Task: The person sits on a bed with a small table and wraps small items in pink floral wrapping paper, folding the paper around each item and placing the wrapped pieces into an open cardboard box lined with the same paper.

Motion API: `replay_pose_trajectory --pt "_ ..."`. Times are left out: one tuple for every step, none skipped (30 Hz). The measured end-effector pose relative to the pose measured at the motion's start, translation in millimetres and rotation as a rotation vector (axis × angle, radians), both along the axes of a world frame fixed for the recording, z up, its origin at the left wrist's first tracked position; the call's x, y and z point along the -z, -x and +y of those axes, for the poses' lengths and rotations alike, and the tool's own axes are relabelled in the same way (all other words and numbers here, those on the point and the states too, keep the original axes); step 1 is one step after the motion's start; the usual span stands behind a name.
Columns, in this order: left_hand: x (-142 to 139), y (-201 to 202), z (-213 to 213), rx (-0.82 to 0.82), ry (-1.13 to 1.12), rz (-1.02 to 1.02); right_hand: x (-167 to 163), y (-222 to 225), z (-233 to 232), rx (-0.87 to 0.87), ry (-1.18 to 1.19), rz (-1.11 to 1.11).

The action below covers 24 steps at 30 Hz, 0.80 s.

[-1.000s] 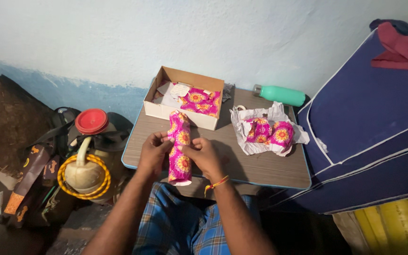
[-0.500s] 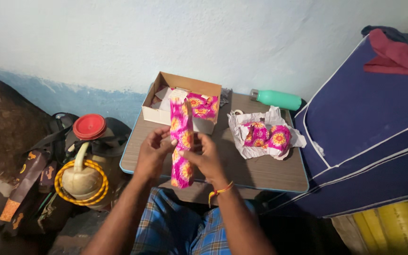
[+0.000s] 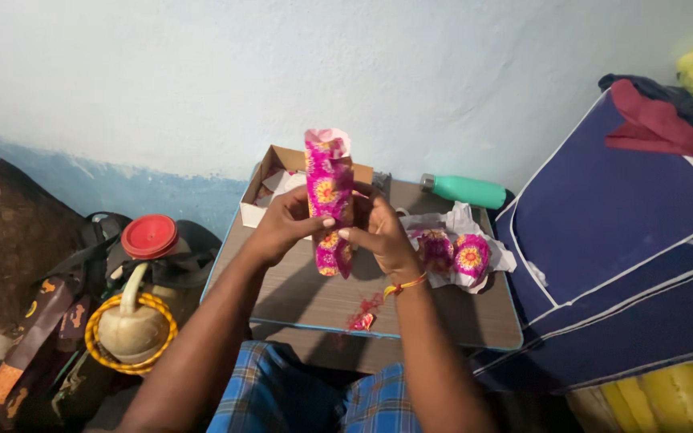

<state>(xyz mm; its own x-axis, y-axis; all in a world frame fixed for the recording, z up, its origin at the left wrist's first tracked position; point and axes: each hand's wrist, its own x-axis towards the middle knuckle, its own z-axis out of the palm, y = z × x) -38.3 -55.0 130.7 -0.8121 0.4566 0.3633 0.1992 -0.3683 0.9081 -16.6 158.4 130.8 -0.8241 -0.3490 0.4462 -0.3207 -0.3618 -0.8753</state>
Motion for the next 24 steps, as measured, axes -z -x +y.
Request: replay_pose_trajectory --pt "2.5 3.3 2.2 -0.006 -0.010 -0.009 4.5 2.6 1.2 0.000 0.005 -0.001" --pt "5.6 6.0 5.5 -0.012 -0.020 -0.019 8.9 5.1 2.6 0.000 0.010 -0.003" --pt "9.2 7.9 9.0 -0.018 -0.029 -0.031 13.8 7.6 3.3 0.054 0.008 -0.012" --pt "13.7 8.6 12.1 -0.069 -0.055 -0.020 20.1 8.9 3.2 0.109 0.006 -0.023" --pt "17.3 8.8 15.9 -0.119 -0.080 -0.009 25.4 10.0 3.9 0.165 0.005 -0.035" --pt "20.7 8.9 20.1 -0.168 -0.105 0.002 30.8 9.6 5.0 0.235 -0.025 -0.004" --pt "24.1 8.4 24.8 -0.187 -0.159 0.023 36.6 7.7 5.0 0.304 -0.057 0.029" --pt "26.8 7.9 29.3 -0.207 -0.215 0.047 41.1 6.0 4.3 0.370 -0.091 0.065" --pt "28.7 8.4 33.3 -0.229 -0.273 0.072 45.3 3.5 2.5 0.408 -0.138 0.098" --pt "30.6 8.8 36.1 -0.274 -0.278 0.090 49.8 -0.7 -1.2 0.445 -0.184 0.131" --pt "32.9 8.3 38.8 -0.319 -0.282 0.103 52.7 -4.1 -4.7 0.482 -0.231 0.159" --pt "35.8 7.3 40.3 -0.363 -0.283 0.114 54.2 -7.7 -6.6 0.581 -0.302 0.277" --pt "38.6 7.2 41.2 -0.395 -0.287 0.103 55.4 -12.4 -7.7 0.681 -0.372 0.395" --pt "40.8 8.7 42.9 -0.426 -0.290 0.095 55.4 -15.8 -9.4 0.781 -0.442 0.514" --pt "43.0 11.2 44.5 -0.456 -0.295 0.092 55.1 -18.1 -11.9 0.835 -0.469 0.539" --pt "45.2 14.0 46.5 -0.463 -0.320 0.090 54.0 -19.7 -13.5 0.890 -0.495 0.569" --pt "47.9 16.8 48.6 -0.470 -0.346 0.091 52.5 -19.7 -14.7 0.945 -0.521 0.602" --pt "50.8 20.3 50.5 -0.480 -0.374 0.090 51.2 -18.7 -15.9 0.967 -0.535 0.615" --pt "54.0 23.8 51.6 -0.482 -0.375 0.097 50.9 -18.9 -17.5 0.986 -0.551 0.624" --pt "58.2 26.5 52.4 -0.485 -0.373 0.097 51.7 -20.2 -19.1 1.004 -0.570 0.627" --pt "63.1 28.2 53.1 -0.485 -0.370 0.095 53.0 -21.4 -20.2 1.018 -0.585 0.636" --pt "67.8 30.3 53.6 -0.495 -0.363 0.069 53.7 -21.0 -20.9 1.037 -0.599 0.648" --pt "71.8 32.9 53.7 -0.504 -0.357 0.045 53.8 -20.0 -21.4 1.057 -0.612 0.661" --pt "76.3 34.6 54.4 -0.517 -0.354 0.019 54.5 -20.1 -21.5 1.059 -0.630 0.673"
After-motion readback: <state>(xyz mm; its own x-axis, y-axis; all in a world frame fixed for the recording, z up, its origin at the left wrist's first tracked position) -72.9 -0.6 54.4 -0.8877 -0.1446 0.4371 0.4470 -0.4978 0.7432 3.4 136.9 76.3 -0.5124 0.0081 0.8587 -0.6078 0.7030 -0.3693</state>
